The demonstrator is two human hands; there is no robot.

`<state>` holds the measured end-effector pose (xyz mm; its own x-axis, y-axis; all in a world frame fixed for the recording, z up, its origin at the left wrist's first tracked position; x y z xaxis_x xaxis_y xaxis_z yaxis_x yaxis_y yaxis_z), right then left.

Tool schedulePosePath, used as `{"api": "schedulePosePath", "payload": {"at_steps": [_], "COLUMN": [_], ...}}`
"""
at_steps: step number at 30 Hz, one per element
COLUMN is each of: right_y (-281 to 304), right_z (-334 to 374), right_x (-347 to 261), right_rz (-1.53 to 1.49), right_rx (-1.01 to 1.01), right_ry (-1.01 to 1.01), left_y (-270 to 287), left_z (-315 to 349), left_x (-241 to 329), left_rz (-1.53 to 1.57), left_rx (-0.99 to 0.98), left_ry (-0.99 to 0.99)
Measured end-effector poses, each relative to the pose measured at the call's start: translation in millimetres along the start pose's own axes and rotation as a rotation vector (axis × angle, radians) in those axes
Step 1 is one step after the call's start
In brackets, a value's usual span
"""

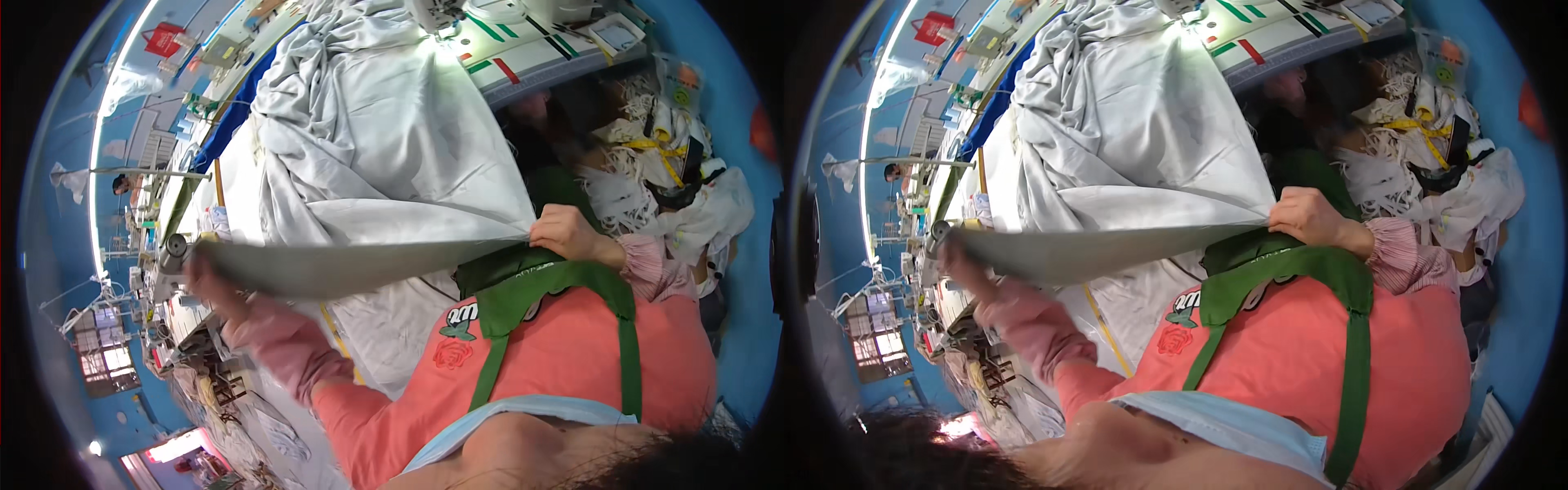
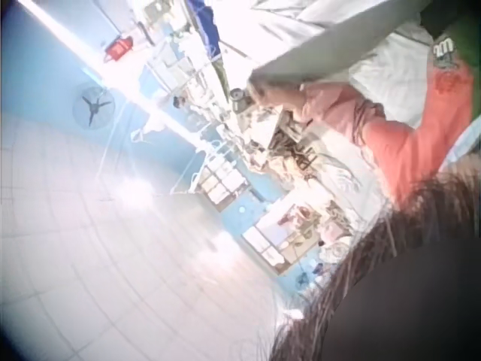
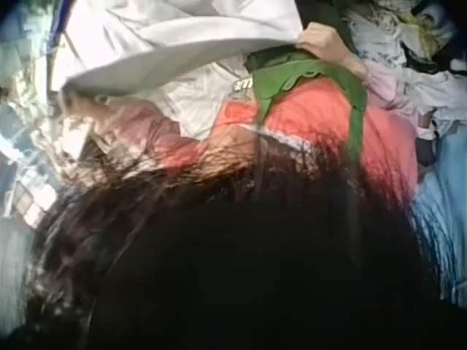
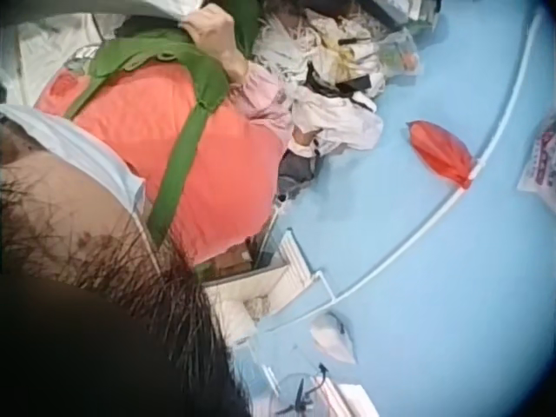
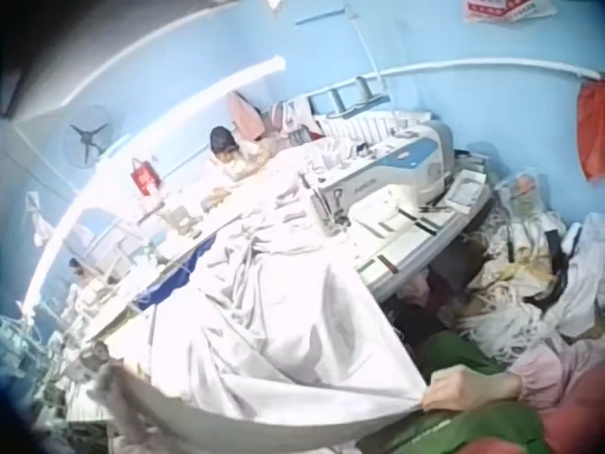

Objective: Sewing fabric pieces together using an industrial sewing machine.

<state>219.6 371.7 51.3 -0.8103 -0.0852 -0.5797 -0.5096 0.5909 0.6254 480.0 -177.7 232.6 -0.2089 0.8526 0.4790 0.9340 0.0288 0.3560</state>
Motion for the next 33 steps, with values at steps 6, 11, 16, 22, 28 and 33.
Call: {"api": "schedulePosePath", "payload": {"at_steps": [6,11,16,22,28,33], "right_y": [-21.2,-22.6,-25.7,-36.3,-28.3,-13.0], "right_z": [31.3,40.4,50.2,56.6,48.8,31.8], "right_x": [61.6,79.1,105.3,128.7,139.2,146.1], "right_rz": [-0.134,-0.188,-0.27,-0.354,-0.34,-0.306], "right_rx": [-0.08,-0.115,-0.128,-0.174,-0.176,-0.129], "right_ry": [-0.31,-0.357,-0.453,-0.552,-0.625,-0.628], "left_y": [-297.3,-375.6,-393.6,-398.0,-405.2,-418.6], "left_z": [123.7,158.7,163.7,159.0,156.4,146.5], "left_x": [128.4,180.6,148.6,150.5,148.2,143.1], "left_rz": [0.319,0.111,0.137,0.181,0.135,0.145], "left_rx": [-0.58,-0.681,-0.692,-0.709,-0.73,-0.708], "left_ry": [-0.052,-0.456,-0.297,-0.281,-0.269,-0.29]}}
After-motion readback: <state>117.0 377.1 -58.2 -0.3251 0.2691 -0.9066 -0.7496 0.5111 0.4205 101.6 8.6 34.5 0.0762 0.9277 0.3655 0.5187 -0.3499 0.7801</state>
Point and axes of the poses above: each hand's wrist, its own z-axis away from the middle knuckle, its own y-axis out of the back of the hand, x = y × z, the point moved 10 cm from there along -z, towards the middle knuckle, and after that the axes turned 2 degrees about -z, right-handed, at the moved point
